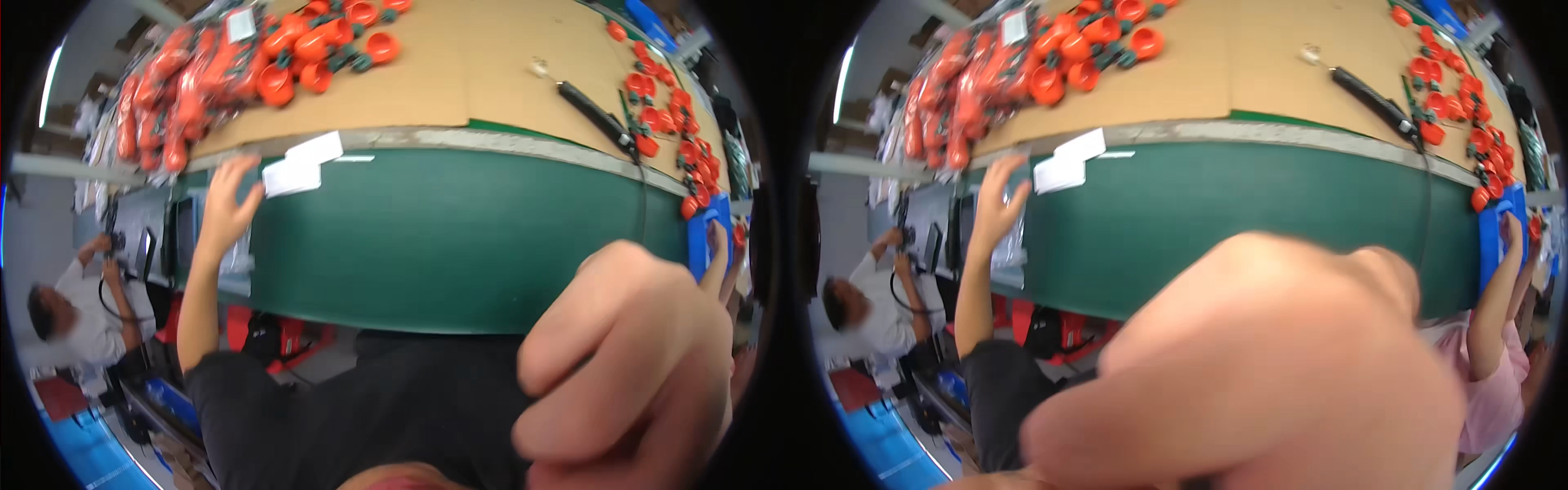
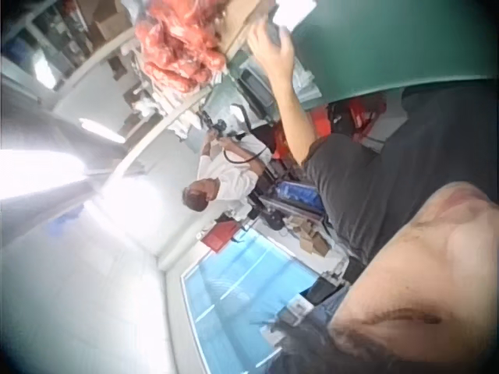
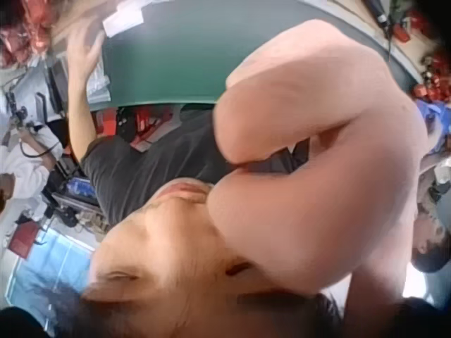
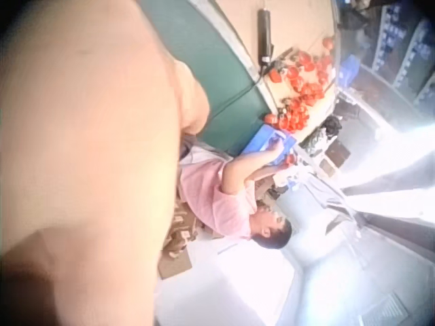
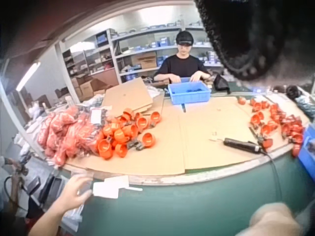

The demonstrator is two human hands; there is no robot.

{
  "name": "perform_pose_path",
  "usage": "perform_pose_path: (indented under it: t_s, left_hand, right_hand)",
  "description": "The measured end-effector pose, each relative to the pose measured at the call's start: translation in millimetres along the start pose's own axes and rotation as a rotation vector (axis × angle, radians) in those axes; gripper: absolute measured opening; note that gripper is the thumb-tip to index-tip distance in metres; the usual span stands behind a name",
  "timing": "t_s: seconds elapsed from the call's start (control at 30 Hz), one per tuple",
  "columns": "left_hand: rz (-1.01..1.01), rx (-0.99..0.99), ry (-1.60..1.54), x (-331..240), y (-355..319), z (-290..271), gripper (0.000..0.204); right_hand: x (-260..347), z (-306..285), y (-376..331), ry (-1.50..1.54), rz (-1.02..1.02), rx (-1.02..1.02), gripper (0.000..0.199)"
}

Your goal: The worker is seen assembling red plastic components using an electric screwdriver and packaging them into plastic bags with labels.

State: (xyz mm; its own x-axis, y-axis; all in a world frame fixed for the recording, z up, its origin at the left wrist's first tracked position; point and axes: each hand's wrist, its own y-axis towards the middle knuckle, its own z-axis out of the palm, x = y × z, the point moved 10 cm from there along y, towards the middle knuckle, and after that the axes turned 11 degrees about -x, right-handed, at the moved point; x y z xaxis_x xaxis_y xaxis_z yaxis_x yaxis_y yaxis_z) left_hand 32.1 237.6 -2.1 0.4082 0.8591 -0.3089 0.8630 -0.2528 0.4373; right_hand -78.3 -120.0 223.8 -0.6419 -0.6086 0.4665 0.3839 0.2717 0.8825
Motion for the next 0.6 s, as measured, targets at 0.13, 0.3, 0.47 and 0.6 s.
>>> perform_pose_path:
  t_s: [0.13, 0.3, 0.47, 0.6]
  left_hand:
    - [-0.012, 0.119, 0.066, -7.9, -22.2, 30.6, 0.074]
    - [0.029, 0.047, 0.138, -22.4, -10.5, 46.2, 0.090]
    - [0.064, 0.016, 0.121, -8.0, 22.4, 68.5, 0.095]
    - [0.026, -0.073, 0.132, -10.2, 36.0, 55.0, 0.089]
  right_hand:
    - [0.0, -5.9, -2.3, -0.009, -0.028, 0.034, 0.027]
    - [15.3, -5.2, -3.9, 0.104, -0.056, 0.133, 0.024]
    - [30.7, -21.6, -19.2, -0.004, -0.089, 0.216, 0.022]
    - [38.9, -31.4, -37.6, -0.034, -0.327, 0.010, 0.016]
